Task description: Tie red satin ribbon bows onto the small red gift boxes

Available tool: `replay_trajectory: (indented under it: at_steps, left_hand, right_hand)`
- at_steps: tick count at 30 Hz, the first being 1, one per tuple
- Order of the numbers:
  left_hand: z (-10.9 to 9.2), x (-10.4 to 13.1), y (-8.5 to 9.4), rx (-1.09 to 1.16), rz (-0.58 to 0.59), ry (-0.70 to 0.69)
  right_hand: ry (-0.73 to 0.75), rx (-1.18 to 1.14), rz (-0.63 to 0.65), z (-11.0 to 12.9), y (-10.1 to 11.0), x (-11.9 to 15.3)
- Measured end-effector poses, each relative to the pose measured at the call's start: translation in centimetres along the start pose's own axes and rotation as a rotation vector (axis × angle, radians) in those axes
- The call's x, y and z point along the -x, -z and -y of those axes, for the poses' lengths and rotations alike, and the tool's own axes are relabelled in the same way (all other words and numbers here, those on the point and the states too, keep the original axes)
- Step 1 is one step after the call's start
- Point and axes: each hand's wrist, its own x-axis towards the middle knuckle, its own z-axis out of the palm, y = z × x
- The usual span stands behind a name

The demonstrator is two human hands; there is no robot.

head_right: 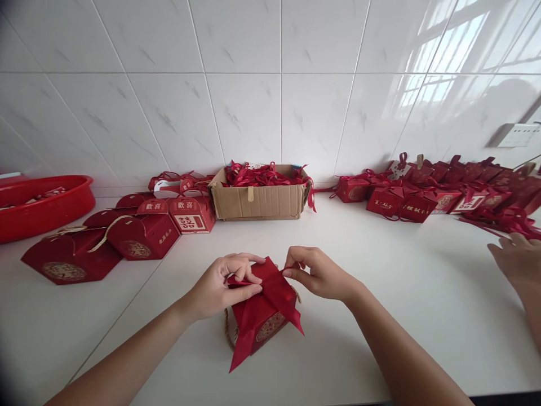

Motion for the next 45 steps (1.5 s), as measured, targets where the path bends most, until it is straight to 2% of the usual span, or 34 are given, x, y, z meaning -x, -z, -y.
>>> replay_trajectory:
  at_steps: [7,11,14,17,24,28,36,45]
  left_hand:
    - [-0.2,0.3,0.5,0.069,0.008,0.033]
    - [-0.4,0.5,0.2,0.127,0.008,0.051]
    - [-0.4,0.5,-0.7,0.123,-0.075,0.086]
    - [-0.2,0.5,-1.4,0.119,-0.138,0.103]
    - [-0.3,0.5,-1.3,0.075,-0.116,0.119]
    - [-0.2,0.4,-1.2,0.095,-0.099,0.117]
    - [0.3,0.1,-1.0,0.008,-0.111,0.053]
    - [0.3,0.2,-0.8,-0.03,-0.084,0.064]
  right_hand:
    - [-0.056,-0.048,-0.028,0.5,-0.2,0.3]
    - [-0.129,-0.257,-0.063,0.9,-0.8,0.5]
    - [-0.174,-0.48,-0.088,1.2,-1.5,0.5]
    - [-0.233,-0.61,-0.096,1.5,-2.1,0.4]
    - [-0.262,-0.825,-0.167,1.2,-2.4,-0.1]
    - [-0.255,-0.865,-0.205,0.6,-2.4,-0.1]
    - [-0.261,-0.897,-0.194,0.1,-2.0,-0.1]
    - [-0.217,-0.867,-0.178,0.0,-1.7,0.0]
